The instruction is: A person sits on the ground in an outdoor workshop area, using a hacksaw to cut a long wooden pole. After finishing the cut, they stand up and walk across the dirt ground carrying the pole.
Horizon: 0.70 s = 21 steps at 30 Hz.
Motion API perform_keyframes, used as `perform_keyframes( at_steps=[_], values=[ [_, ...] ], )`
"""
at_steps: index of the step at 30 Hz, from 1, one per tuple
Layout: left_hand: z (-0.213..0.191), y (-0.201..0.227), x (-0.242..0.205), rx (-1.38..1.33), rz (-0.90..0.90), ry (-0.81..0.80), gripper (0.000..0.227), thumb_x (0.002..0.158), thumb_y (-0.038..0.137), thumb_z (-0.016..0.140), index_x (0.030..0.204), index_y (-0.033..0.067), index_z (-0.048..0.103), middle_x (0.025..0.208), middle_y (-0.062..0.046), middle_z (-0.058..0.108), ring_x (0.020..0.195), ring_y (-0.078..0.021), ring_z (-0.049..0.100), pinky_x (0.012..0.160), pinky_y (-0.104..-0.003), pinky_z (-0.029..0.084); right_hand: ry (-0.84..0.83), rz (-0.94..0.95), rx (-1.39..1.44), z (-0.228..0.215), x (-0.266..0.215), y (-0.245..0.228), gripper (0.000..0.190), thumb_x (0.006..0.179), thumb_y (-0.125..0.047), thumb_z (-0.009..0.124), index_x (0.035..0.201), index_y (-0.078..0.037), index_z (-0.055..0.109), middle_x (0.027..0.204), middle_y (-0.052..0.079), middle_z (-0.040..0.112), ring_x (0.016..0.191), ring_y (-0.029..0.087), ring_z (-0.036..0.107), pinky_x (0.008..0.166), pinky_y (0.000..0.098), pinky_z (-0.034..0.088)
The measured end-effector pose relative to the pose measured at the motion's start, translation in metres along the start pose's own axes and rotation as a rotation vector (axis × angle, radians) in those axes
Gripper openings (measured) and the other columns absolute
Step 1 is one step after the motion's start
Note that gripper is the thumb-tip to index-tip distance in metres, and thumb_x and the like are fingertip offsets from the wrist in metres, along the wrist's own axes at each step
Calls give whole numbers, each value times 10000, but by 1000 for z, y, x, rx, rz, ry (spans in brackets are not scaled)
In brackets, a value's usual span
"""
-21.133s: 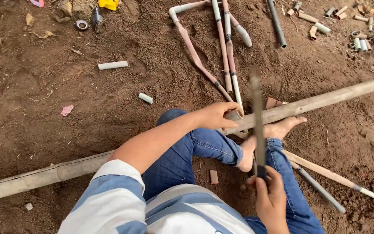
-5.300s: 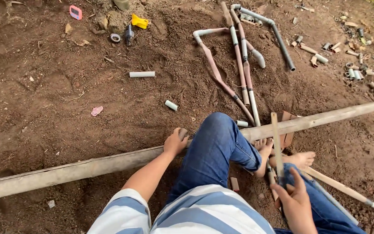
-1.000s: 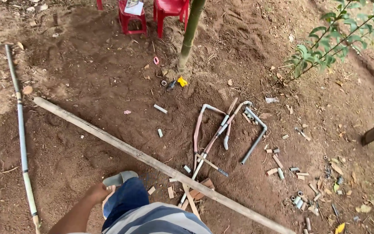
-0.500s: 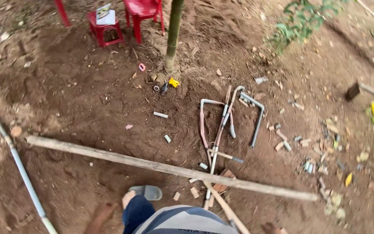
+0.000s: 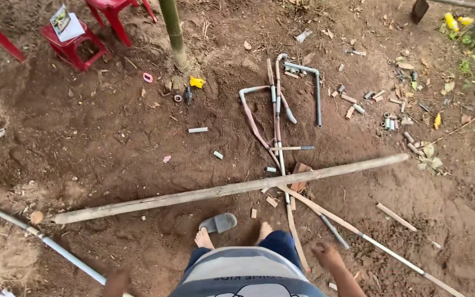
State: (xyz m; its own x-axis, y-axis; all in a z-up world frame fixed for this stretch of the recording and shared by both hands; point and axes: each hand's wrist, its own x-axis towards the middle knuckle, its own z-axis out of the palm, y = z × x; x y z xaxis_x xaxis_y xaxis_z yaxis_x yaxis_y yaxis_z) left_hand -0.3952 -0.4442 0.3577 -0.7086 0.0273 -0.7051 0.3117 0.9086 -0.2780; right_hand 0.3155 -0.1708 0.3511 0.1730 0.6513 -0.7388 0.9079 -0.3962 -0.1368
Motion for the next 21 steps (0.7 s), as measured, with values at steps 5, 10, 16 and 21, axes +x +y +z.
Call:
perform_keyframes(
  at_steps=[5,10,16,21],
  values=[
    [-54,71,-64,-707,278,25,674,1016,473,667,1539,53,599,1477,-213,661,1294,-412,652,1096,-554,505,-63,67,-130,12,42,82,692,933,-750,576,1460,-312,675,1444,56,727,1338,257,692,1143,404,560],
    [-13,132,-126,-589,285,-38,490,1053,413,658,1401,71,704,1054,-147,782,773,-221,710,701,-359,562,14,165,107,-77,57,97,652,987,-605,630,1461,-163,700,1291,80,817,1066,230,770,967,371,598],
    [66,144,-130,-250,361,-104,638,965,606,652,1360,116,760,1290,-92,820,1182,-258,779,1054,-395,586,12,169,243,-149,30,77,611,1099,-536,521,1554,-133,581,1446,102,731,1183,257,737,1038,435,601],
    [73,132,-157,-197,326,-119,498,1038,581,602,984,138,821,750,-5,727,674,-120,670,837,-333,599,-55,156,215,-137,70,105,573,1104,-518,527,1523,-136,609,1022,116,789,766,164,659,644,274,553]
  ],
)
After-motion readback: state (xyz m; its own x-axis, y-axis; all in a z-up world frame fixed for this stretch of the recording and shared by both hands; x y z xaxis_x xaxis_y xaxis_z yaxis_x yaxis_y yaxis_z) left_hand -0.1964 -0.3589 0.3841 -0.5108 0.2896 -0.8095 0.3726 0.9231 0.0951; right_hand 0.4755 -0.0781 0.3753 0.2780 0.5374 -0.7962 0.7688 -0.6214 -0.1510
